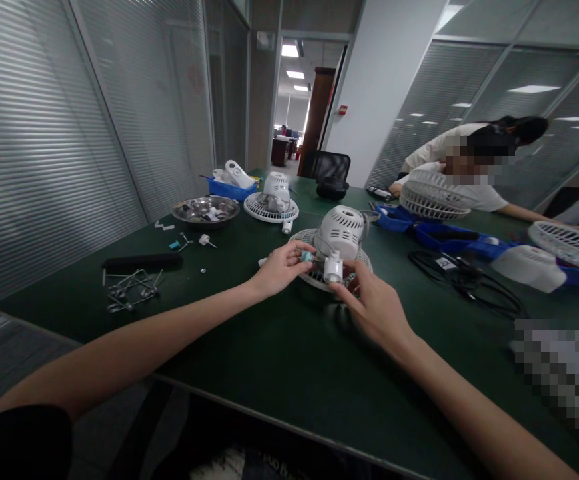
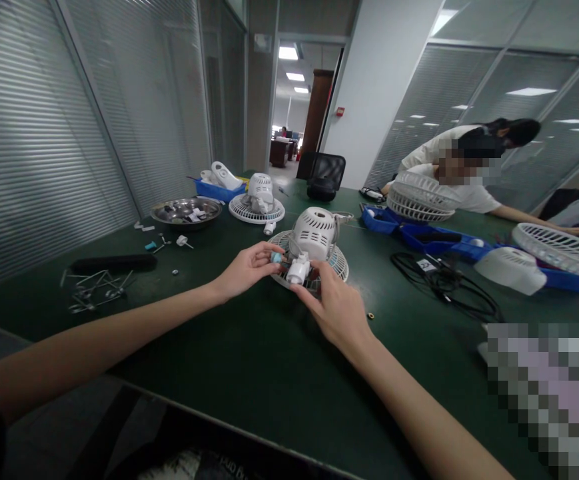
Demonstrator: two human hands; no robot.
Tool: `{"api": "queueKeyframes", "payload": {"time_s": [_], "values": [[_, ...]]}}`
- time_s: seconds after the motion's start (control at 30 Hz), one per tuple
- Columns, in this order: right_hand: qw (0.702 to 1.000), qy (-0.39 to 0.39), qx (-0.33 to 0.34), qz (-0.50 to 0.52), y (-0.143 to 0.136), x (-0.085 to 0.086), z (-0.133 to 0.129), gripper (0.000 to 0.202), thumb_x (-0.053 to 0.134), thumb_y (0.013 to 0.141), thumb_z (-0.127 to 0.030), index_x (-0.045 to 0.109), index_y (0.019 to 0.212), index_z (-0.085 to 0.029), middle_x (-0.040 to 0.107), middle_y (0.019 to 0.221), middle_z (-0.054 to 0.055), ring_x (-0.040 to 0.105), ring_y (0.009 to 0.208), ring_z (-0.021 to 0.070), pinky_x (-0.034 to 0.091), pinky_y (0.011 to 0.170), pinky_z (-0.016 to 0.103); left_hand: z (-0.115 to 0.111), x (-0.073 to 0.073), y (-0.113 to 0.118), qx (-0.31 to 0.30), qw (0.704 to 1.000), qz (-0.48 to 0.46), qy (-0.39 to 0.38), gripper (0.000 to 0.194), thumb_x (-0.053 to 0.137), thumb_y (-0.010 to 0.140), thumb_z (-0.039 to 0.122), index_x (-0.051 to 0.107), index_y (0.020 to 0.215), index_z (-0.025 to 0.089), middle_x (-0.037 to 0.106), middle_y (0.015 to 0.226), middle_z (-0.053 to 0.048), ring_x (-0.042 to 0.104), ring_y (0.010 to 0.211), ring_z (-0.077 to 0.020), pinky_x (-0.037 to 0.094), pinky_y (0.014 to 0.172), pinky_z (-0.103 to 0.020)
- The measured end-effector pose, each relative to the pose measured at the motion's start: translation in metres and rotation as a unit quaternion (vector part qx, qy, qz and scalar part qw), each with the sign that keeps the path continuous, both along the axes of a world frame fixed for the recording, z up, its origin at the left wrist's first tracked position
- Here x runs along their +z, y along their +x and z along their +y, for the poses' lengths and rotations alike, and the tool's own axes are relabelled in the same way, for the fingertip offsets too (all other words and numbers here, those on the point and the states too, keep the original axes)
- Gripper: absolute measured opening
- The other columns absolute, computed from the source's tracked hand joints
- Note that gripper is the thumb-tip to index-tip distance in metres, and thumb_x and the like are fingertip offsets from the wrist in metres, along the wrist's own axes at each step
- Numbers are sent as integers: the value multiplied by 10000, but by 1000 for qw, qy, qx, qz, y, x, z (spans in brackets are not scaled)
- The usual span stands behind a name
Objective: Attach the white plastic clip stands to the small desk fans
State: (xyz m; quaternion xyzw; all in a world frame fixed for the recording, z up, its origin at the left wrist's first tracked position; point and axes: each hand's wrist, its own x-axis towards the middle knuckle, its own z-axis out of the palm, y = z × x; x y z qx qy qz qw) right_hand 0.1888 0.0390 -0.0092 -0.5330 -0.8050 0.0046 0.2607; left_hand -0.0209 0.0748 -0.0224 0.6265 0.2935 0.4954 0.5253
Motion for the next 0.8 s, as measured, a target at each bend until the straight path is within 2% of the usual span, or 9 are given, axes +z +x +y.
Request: {"api": "queueKeyframes", "payload": {"time_s": [0.1, 0.2, 0.33, 0.47, 0.63, 0.8], "values": [[999, 25, -9, 27, 2, 0, 1, 434, 311, 923, -561, 531, 996, -194, 648, 851, 69, 599, 658, 213, 405, 589, 310, -4, -2, 1, -18, 999, 37, 0, 279, 629, 818, 210, 555, 1081, 151, 673, 993, -83, 657, 935, -192, 507, 870, -371], [996, 12, -16, 82, 3, 3, 2, 428, 299, 932, -545, 542, 868, -199, 636, 726, 43, 592, 625, 202, 375, 559, 285, -9, -3, 4, -27, 997, 67, 2, 275, 619, 833, 282, 551, 1060, 142, 695, 893, -80, 672, 877, -198, 522, 812, -361], [988, -26, -11, 155, 2, 6, 2, 409, 341, 922, -535, 553, 843, -194, 611, 651, 24, 580, 571, 182, 384, 539, 274, -11, -5, 7, -20, 996, 85, 13, 282, 624, 827, 314, 548, 1036, 140, 702, 869, -85, 676, 841, -192, 520, 778, -342], [981, -27, 8, 192, 1, 2, 3, 361, 397, 914, -492, 575, 914, -178, 629, 724, 42, 581, 585, 172, 424, 560, 287, -9, -4, 6, -8, 995, 93, 22, 287, 624, 826, 302, 547, 1054, 144, 695, 862, -72, 674, 832, -184, 519, 766, -322], [976, -23, 76, 201, 1, -6, 6, 401, 490, 890, -448, 509, 1200, -193, 608, 962, 73, 599, 708, 179, 489, 608, 307, -7, -2, 2, 12, 992, 114, 46, 287, 580, 856, 325, 566, 1075, 141, 677, 805, -51, 661, 771, -171, 527, 723, -307], [977, -38, 101, 182, 1, -5, 6, 459, 528, 879, -431, 454, 1278, -215, 595, 985, 68, 595, 749, 188, 511, 625, 319, -2, 0, -2, 54, 991, 107, 61, 361, 573, 862, 331, 579, 1176, 151, 684, 916, -76, 661, 821, -183, 535, 740, -308]]}}
